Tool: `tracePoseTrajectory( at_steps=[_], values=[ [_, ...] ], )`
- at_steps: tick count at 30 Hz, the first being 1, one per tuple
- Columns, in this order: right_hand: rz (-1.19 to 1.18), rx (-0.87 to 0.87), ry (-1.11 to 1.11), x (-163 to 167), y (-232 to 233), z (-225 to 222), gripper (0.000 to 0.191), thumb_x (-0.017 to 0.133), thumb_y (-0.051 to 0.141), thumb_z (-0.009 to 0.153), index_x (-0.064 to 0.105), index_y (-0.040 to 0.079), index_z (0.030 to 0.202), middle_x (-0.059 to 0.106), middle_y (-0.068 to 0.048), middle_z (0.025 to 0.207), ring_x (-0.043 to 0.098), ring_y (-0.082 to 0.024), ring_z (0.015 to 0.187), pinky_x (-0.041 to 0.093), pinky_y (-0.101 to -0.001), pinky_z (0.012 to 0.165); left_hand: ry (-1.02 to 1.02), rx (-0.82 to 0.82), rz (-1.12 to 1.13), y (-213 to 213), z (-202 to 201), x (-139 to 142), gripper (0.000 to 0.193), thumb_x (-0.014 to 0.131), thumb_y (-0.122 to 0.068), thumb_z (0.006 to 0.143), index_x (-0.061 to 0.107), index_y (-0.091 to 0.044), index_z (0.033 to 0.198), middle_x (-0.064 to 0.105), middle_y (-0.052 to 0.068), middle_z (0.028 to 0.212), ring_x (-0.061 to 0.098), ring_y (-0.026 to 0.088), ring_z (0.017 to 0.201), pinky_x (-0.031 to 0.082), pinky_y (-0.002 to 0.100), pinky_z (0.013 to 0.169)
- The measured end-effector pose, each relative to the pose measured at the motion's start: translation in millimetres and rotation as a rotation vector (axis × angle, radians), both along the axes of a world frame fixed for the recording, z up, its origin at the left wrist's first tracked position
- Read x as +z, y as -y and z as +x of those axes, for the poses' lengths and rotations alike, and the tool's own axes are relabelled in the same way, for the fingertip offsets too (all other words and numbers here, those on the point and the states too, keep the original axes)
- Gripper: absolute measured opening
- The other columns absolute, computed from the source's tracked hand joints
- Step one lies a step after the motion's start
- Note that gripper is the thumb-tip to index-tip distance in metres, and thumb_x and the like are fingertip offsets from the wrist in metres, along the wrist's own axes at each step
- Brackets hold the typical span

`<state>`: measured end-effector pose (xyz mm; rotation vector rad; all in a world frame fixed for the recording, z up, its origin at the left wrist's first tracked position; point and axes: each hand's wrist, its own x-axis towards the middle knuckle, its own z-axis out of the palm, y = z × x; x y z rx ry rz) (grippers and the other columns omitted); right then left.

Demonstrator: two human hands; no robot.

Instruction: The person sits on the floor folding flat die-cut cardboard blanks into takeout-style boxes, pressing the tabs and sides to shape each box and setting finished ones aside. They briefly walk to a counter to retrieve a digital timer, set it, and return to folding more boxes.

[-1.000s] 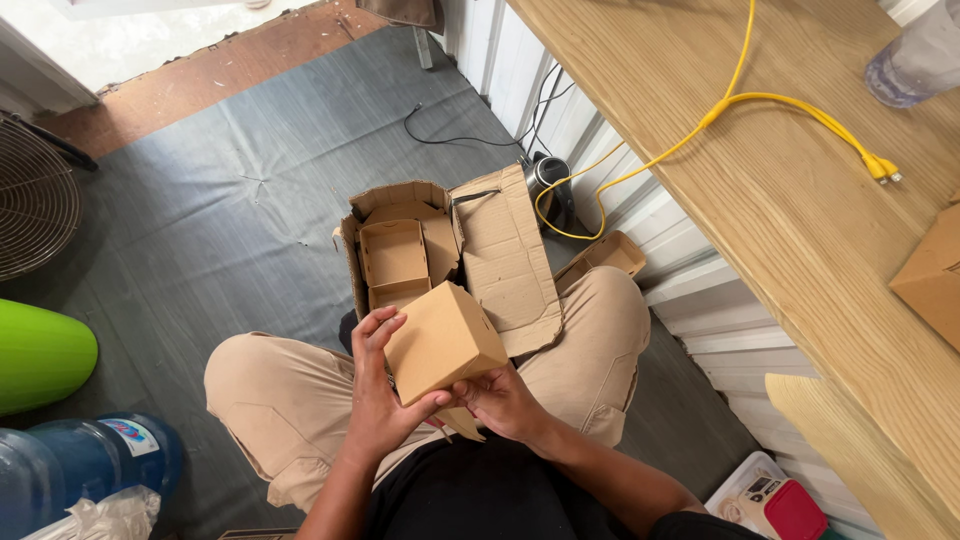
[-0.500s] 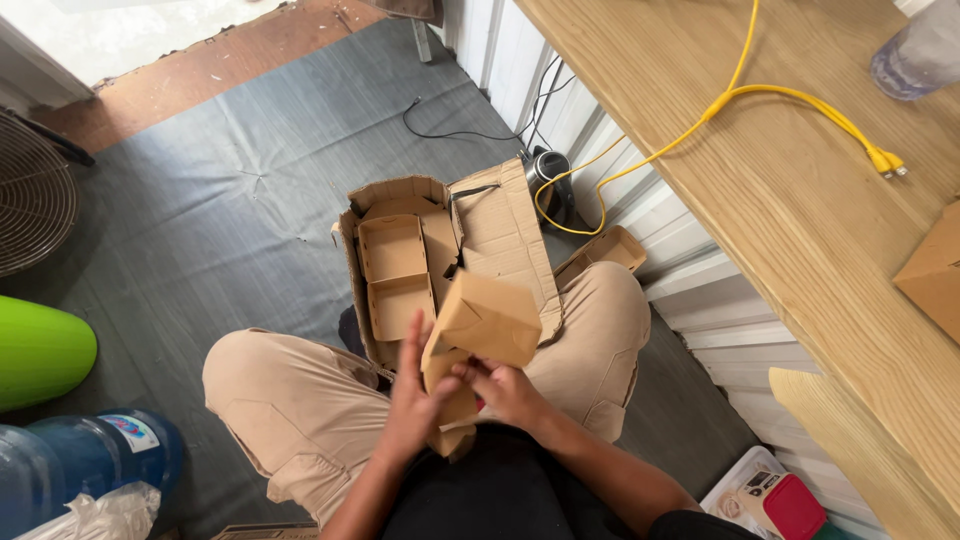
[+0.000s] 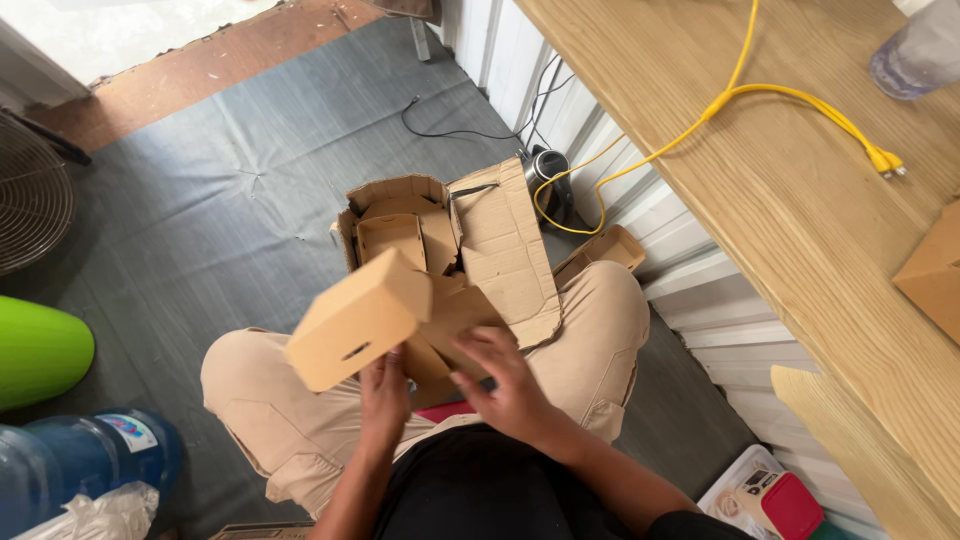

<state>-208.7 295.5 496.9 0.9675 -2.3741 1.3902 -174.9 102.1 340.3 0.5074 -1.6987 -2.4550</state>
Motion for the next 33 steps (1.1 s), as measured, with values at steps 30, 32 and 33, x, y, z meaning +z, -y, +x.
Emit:
tracePoseTrajectory(
  at_steps=[30, 32, 33],
  values=[
    [0.144, -0.008, 0.652, -109, -31, -22, 0.065, 0.042, 0.047, 0.114, 0.062, -0.004, 0.080, 0.052, -0.018, 0.052, 0.046, -0.021, 0.047, 0.034, -0.0367, 0.050, -0.042, -0.069, -0.172, -20, 12, 47, 0.026, 0.049, -0.014, 0.108, 0.066, 0.004, 0.119, 0.071, 0.008, 0.108, 0.062, 0.013, 0.098, 0.051, 0.028, 0.088],
    [0.017, -0.057, 0.556, -104, -28, -21, 0.062, 0.046, 0.046, 0.110, 0.062, -0.004, 0.077, 0.052, -0.013, 0.052, 0.049, -0.017, 0.046, 0.038, -0.0358, 0.048, -0.029, -0.073, 0.064, -29, 8, 59, 0.031, 0.047, -0.020, 0.110, 0.061, 0.003, 0.127, 0.069, 0.007, 0.119, 0.060, 0.012, 0.108, 0.048, 0.029, 0.097],
    [-0.041, -0.080, 0.504, -101, -28, -22, 0.061, 0.048, 0.046, 0.108, 0.062, -0.003, 0.076, 0.052, -0.009, 0.052, 0.051, -0.015, 0.046, 0.040, -0.0354, 0.047, -0.009, -0.098, 0.127, -32, 9, 67, 0.035, 0.046, -0.023, 0.110, 0.057, 0.001, 0.131, 0.067, 0.007, 0.123, 0.058, 0.012, 0.112, 0.046, 0.030, 0.100]
  ],
)
